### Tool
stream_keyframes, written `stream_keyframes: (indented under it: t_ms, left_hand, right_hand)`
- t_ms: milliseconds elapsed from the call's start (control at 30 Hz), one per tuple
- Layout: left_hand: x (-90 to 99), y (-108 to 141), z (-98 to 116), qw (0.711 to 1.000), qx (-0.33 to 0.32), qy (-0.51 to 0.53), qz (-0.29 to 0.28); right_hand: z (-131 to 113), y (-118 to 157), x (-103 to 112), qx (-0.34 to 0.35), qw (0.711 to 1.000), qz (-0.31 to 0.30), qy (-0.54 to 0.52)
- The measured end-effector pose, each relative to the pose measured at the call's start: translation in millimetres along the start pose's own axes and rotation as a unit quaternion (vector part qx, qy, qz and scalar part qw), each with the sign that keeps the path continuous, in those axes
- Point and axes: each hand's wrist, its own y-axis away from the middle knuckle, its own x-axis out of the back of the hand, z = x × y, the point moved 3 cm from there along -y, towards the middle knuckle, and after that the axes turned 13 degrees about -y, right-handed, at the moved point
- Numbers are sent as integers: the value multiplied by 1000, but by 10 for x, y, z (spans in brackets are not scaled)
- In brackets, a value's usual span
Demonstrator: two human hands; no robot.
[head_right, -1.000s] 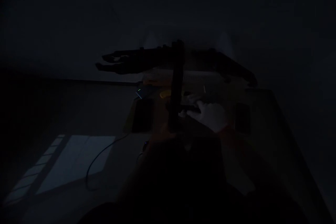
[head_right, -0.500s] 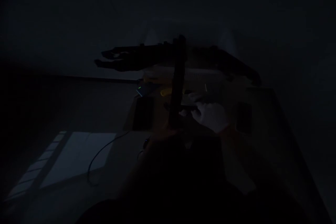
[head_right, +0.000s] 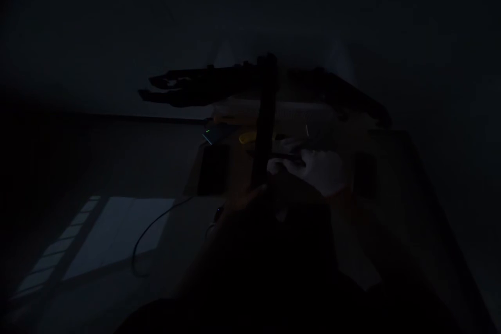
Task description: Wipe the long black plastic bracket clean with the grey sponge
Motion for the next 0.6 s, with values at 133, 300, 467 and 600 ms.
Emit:
stream_keyframes:
  t_ms: [133, 300, 467, 600]
  left_hand:
    - [14, -6, -27, 1000, 16, 0, 3]
    - [5, -19, -16, 1000, 30, 5, -2]
    - [-16, 10, -8, 999, 42, 7, -5]
    - [-22, 18, 54, 999, 35, 22, -2]
  right_hand:
    - [68, -85, 75, -9, 1000, 22, -3]
    - [150, -224, 74, 5, 999, 13, 36]
    - [125, -324, 16, 34, 996, -15, 80]
    - [65, -341, -5, 31, 996, -47, 63]
